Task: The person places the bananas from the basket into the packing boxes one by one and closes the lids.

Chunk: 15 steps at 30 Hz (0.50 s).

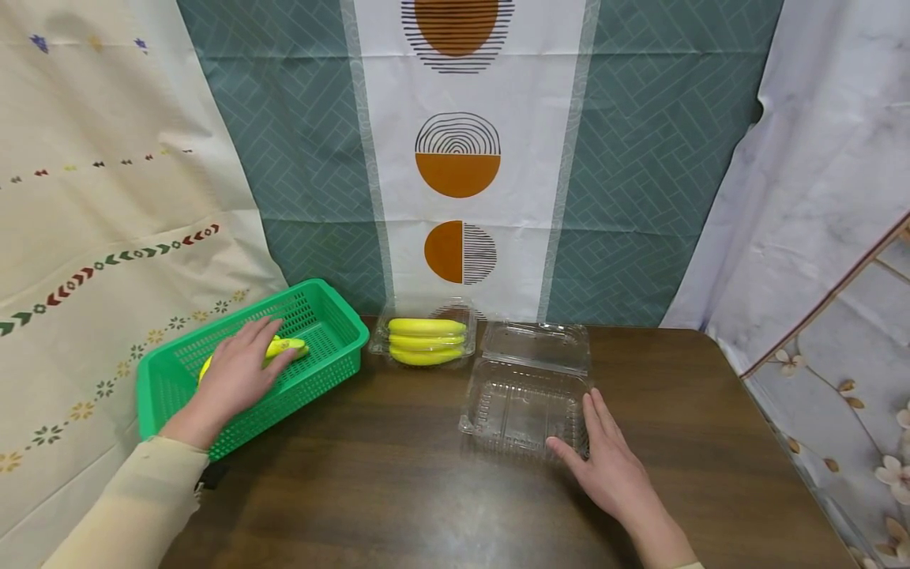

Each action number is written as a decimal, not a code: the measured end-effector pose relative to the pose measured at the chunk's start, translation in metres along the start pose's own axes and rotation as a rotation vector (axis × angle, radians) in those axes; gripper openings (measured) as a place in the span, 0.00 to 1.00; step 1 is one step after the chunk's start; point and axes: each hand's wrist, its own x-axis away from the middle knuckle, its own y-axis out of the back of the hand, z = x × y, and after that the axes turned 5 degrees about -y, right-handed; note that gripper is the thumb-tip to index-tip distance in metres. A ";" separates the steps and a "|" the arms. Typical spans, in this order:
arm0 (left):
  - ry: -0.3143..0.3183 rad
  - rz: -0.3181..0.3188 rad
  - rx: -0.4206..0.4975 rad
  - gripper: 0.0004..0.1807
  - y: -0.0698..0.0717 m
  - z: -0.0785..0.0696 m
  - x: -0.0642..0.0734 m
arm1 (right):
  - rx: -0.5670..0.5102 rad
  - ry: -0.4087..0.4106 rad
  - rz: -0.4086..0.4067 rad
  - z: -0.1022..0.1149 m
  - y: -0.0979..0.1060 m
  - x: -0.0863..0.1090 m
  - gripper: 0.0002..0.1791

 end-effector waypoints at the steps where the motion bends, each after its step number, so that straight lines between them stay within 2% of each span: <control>1: 0.002 0.000 -0.001 0.38 0.001 0.001 0.000 | 0.000 0.001 -0.001 0.000 0.000 0.000 0.64; 15: 0.057 0.050 -0.004 0.39 0.004 0.019 0.002 | -0.009 0.008 -0.002 0.000 0.000 0.001 0.63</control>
